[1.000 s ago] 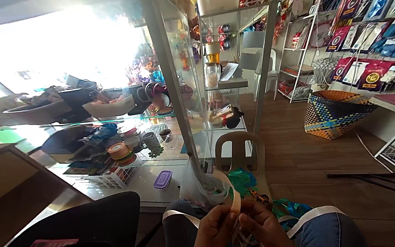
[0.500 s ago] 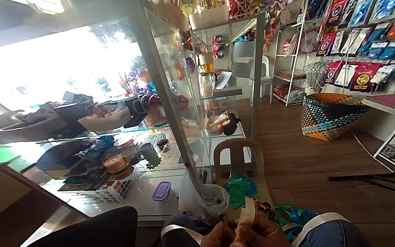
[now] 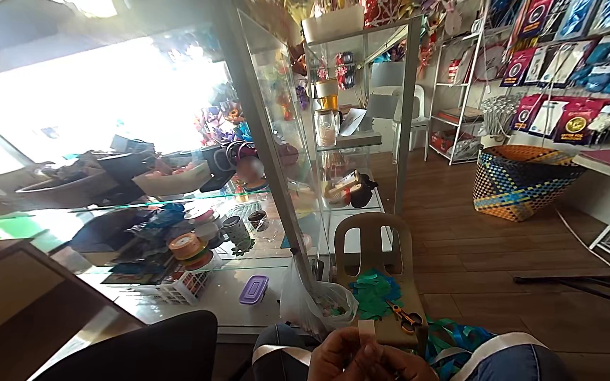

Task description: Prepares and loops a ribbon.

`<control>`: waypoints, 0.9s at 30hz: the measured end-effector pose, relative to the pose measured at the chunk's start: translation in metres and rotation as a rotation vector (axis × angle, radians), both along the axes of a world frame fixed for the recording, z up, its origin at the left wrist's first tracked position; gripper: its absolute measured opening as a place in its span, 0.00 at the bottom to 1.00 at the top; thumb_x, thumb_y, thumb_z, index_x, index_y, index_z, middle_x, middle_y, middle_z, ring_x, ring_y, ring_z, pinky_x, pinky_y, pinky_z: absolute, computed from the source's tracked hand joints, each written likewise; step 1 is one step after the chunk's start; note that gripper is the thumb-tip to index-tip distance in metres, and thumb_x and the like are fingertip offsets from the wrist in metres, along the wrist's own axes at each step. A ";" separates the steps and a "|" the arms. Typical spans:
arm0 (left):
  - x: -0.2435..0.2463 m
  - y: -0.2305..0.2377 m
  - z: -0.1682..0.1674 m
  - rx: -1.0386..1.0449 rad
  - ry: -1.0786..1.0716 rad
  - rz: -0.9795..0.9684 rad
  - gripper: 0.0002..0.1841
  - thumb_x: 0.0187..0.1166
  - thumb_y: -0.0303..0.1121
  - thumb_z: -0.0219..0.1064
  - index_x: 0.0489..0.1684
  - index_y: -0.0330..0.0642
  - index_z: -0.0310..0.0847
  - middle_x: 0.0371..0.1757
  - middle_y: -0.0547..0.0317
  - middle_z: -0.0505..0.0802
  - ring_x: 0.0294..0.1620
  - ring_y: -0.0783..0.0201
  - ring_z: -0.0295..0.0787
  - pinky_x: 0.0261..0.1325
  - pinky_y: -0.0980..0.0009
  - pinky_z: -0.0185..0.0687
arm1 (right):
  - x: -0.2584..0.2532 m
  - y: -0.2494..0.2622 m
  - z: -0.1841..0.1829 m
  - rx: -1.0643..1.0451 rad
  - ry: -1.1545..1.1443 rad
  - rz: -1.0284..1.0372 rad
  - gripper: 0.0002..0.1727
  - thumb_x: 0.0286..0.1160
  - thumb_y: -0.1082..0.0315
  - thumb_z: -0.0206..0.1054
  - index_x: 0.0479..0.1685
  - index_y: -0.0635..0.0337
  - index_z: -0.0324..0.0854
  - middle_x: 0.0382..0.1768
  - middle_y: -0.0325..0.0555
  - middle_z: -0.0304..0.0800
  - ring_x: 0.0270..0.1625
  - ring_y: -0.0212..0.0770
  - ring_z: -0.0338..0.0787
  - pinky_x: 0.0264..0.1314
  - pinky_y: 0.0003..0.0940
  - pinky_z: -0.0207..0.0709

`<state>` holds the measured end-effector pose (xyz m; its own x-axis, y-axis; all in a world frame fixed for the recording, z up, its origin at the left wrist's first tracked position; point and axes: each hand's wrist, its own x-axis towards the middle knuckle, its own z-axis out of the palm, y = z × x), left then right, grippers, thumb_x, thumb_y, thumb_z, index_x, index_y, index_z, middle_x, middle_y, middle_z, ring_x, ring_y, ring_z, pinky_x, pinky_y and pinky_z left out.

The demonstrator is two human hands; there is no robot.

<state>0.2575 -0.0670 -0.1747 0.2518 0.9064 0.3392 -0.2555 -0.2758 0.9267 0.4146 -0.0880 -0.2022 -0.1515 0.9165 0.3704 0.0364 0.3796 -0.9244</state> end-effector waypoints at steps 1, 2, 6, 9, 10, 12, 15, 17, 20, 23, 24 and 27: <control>0.002 -0.001 0.000 0.005 0.003 0.030 0.08 0.78 0.17 0.66 0.48 0.37 0.85 0.41 0.65 0.96 0.42 0.73 0.94 0.53 0.71 0.90 | 0.000 0.000 0.000 -0.015 0.011 -0.007 0.15 0.84 0.66 0.65 0.41 0.74 0.86 0.34 0.45 0.88 0.37 0.23 0.85 0.44 0.20 0.80; 0.003 -0.001 0.001 0.006 0.014 0.054 0.07 0.77 0.17 0.66 0.46 0.37 0.85 0.40 0.66 0.96 0.40 0.74 0.94 0.51 0.72 0.91 | 0.000 -0.001 0.001 -0.028 0.020 -0.012 0.15 0.84 0.66 0.65 0.40 0.74 0.86 0.33 0.44 0.88 0.37 0.22 0.85 0.44 0.20 0.80; 0.005 -0.003 0.004 -0.023 0.043 0.129 0.05 0.79 0.18 0.65 0.42 0.36 0.86 0.34 0.66 0.95 0.34 0.75 0.92 0.43 0.75 0.90 | -0.003 -0.003 0.002 -0.056 0.076 -0.010 0.13 0.78 0.66 0.71 0.46 0.72 0.85 0.39 0.42 0.91 0.42 0.23 0.88 0.50 0.23 0.83; 0.005 -0.005 0.007 -0.037 0.060 0.152 0.04 0.80 0.20 0.65 0.41 0.36 0.86 0.33 0.64 0.96 0.34 0.74 0.93 0.43 0.74 0.92 | -0.004 -0.005 0.001 -0.043 0.136 -0.074 0.19 0.75 0.64 0.74 0.56 0.70 0.81 0.48 0.43 0.89 0.49 0.26 0.87 0.53 0.26 0.82; 0.005 -0.004 0.007 -0.023 0.072 0.161 0.04 0.81 0.20 0.65 0.40 0.35 0.86 0.33 0.64 0.96 0.35 0.74 0.93 0.45 0.74 0.91 | -0.004 -0.004 0.000 -0.024 0.162 -0.100 0.20 0.75 0.63 0.74 0.58 0.68 0.79 0.50 0.42 0.88 0.50 0.27 0.87 0.53 0.26 0.82; 0.004 -0.003 0.007 -0.009 0.083 0.170 0.04 0.81 0.21 0.65 0.39 0.36 0.86 0.33 0.66 0.95 0.34 0.75 0.92 0.45 0.75 0.90 | -0.001 -0.001 0.000 0.015 0.214 -0.136 0.18 0.76 0.62 0.73 0.58 0.64 0.80 0.53 0.39 0.86 0.53 0.26 0.86 0.54 0.25 0.82; 0.005 -0.005 0.007 -0.034 0.047 0.143 0.05 0.81 0.21 0.65 0.39 0.38 0.86 0.30 0.69 0.94 0.30 0.78 0.90 0.39 0.78 0.88 | 0.004 0.002 0.004 0.068 0.244 -0.124 0.16 0.77 0.60 0.73 0.56 0.60 0.85 0.57 0.37 0.86 0.58 0.26 0.85 0.57 0.24 0.83; 0.006 -0.006 0.007 -0.040 0.042 0.119 0.04 0.81 0.21 0.66 0.40 0.38 0.87 0.29 0.69 0.93 0.28 0.78 0.90 0.37 0.78 0.88 | 0.005 0.002 0.008 0.058 0.261 -0.092 0.14 0.77 0.61 0.74 0.54 0.60 0.87 0.59 0.37 0.86 0.58 0.27 0.86 0.58 0.24 0.83; 0.006 -0.007 0.007 -0.019 0.074 0.097 0.04 0.80 0.20 0.65 0.41 0.37 0.86 0.29 0.70 0.93 0.27 0.78 0.89 0.34 0.78 0.89 | 0.003 0.002 0.013 0.025 0.293 -0.071 0.10 0.75 0.66 0.74 0.48 0.62 0.89 0.58 0.40 0.87 0.56 0.27 0.88 0.57 0.24 0.85; 0.004 -0.007 0.006 -0.006 0.113 0.088 0.04 0.81 0.21 0.65 0.42 0.37 0.85 0.29 0.71 0.92 0.26 0.80 0.87 0.30 0.80 0.86 | 0.001 0.002 0.016 -0.021 0.360 -0.054 0.05 0.74 0.72 0.73 0.43 0.62 0.90 0.55 0.38 0.88 0.54 0.26 0.90 0.55 0.23 0.88; 0.003 -0.006 0.005 -0.004 0.121 0.074 0.04 0.82 0.22 0.64 0.42 0.37 0.85 0.29 0.71 0.92 0.26 0.81 0.87 0.29 0.81 0.85 | 0.001 0.003 0.016 -0.030 0.375 -0.055 0.04 0.74 0.73 0.73 0.42 0.62 0.91 0.54 0.38 0.89 0.52 0.26 0.90 0.54 0.23 0.88; -0.003 -0.003 0.006 -0.037 0.158 -0.031 0.04 0.85 0.24 0.62 0.47 0.37 0.82 0.31 0.69 0.93 0.27 0.80 0.88 0.30 0.81 0.84 | 0.001 0.005 0.018 -0.050 0.388 -0.069 0.02 0.73 0.74 0.74 0.40 0.61 0.90 0.53 0.38 0.89 0.49 0.26 0.90 0.51 0.22 0.89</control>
